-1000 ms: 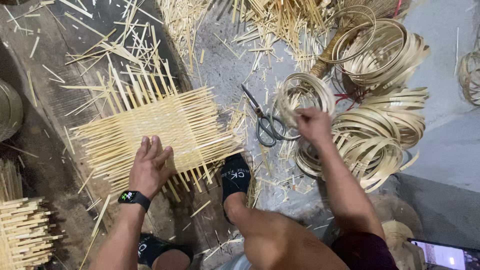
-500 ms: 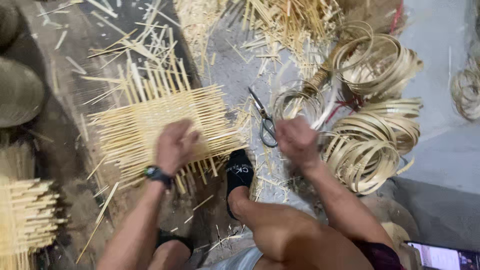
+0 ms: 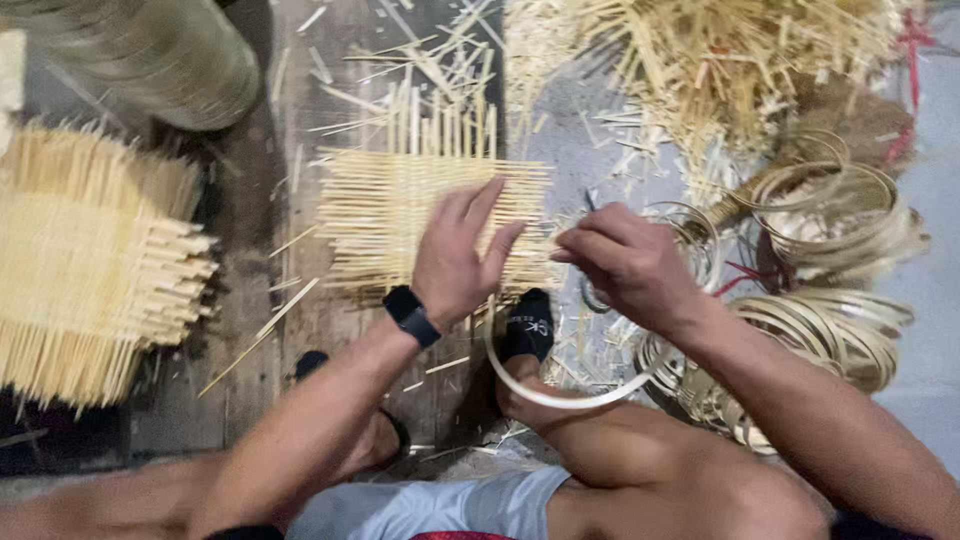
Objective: The person weaves a round bamboo basket base by interlacing thin bamboo strips through a square woven sheet and trimming the excess strips using shears.
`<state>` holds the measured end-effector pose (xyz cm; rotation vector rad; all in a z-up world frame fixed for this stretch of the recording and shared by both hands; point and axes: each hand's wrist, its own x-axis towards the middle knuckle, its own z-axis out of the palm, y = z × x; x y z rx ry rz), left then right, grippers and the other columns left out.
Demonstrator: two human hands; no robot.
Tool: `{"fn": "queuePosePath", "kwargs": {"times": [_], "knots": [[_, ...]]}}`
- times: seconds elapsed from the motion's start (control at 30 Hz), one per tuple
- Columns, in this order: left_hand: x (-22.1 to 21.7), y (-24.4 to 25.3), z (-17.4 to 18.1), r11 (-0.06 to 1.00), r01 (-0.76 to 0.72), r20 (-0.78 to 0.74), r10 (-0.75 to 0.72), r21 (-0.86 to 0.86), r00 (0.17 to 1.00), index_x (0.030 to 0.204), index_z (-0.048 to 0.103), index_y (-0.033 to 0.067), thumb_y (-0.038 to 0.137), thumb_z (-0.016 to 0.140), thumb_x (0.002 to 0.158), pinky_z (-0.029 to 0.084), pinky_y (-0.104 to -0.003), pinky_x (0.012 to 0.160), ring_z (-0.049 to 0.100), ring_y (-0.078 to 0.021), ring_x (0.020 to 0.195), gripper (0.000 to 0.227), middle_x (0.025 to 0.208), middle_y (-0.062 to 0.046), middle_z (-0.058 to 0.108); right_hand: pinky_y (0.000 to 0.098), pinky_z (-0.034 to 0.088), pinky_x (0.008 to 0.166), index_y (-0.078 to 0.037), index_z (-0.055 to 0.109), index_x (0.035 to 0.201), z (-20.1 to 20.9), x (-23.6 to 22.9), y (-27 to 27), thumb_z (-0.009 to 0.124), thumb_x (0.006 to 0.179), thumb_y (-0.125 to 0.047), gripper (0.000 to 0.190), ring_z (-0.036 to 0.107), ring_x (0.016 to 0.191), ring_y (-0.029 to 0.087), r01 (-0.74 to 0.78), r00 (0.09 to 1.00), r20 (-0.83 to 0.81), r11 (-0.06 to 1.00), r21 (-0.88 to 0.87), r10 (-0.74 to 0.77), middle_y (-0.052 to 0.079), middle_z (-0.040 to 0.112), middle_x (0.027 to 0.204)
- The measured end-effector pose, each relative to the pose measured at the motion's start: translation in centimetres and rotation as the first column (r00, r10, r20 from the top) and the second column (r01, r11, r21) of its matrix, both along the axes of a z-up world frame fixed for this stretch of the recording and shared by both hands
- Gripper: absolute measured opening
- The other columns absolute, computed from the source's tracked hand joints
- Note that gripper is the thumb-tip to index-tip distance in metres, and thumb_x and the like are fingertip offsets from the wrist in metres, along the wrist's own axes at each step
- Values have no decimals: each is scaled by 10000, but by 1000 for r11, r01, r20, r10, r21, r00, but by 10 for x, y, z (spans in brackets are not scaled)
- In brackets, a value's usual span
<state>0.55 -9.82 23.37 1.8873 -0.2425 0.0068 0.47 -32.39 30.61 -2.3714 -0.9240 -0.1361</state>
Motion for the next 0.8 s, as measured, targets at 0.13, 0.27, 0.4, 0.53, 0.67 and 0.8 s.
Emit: {"fn": "queuePosePath", "kwargs": {"times": [0.13, 0.27, 0.4, 0.53, 0.67, 0.8], "knots": [[-4, 43, 17, 649, -205, 661, -610, 733, 437, 1541, 533, 103, 245, 601, 1063, 445, -392, 969, 560, -215, 1204, 503, 1281, -65, 606, 387, 531, 622, -29, 702, 977, 15, 0, 0, 792, 870, -106, 160, 654, 808, 264, -83, 990, 101, 979, -188, 103, 95, 657, 901], [-8, 57, 24, 713, -173, 724, -615, 680, 313, 1512, 555, 48, 266, 598, 1051, 445, -374, 959, 574, -206, 1191, 512, 1292, -58, 624, 370, 536, 578, -37, 667, 887, 9, -9, 12, 772, 801, -74, 140, 661, 794, 256, -197, 976, 27, 928, -316, 216, 87, 663, 890], [-15, 57, 32, 779, -117, 769, -563, 616, 301, 1540, 521, 37, 310, 611, 1110, 423, -385, 975, 563, -216, 1227, 517, 1346, -71, 601, 374, 558, 633, -19, 630, 873, -7, -11, 27, 755, 776, -32, 159, 632, 802, 257, -280, 953, 40, 923, -266, 301, 86, 630, 896], [-18, 63, 33, 773, -27, 743, -599, 634, 297, 1521, 510, 69, 318, 618, 1020, 443, -405, 1002, 582, -195, 1270, 570, 1382, -51, 604, 397, 560, 647, -62, 619, 823, -10, -10, 39, 755, 633, -61, 234, 652, 853, 279, -317, 944, 38, 932, -175, 328, 71, 633, 914], [-15, 55, 21, 798, 4, 756, -571, 602, 320, 1548, 484, 80, 379, 618, 1089, 460, -419, 1026, 564, -205, 1311, 564, 1414, -62, 571, 377, 560, 630, -81, 649, 848, -12, -7, 49, 802, 667, -138, 243, 647, 833, 251, -304, 950, 51, 949, -79, 308, 57, 643, 891], [-2, 23, -9, 986, 165, 132, -166, 19, 977, 1404, 574, 166, 675, 476, 983, 583, -369, 843, 685, -175, 991, 668, 1125, -16, 652, 381, 558, 662, -58, 614, 867, -14, -2, 65, 755, 731, -56, 196, 693, 983, 303, -250, 956, 133, 964, -87, 260, 80, 650, 912]]}}
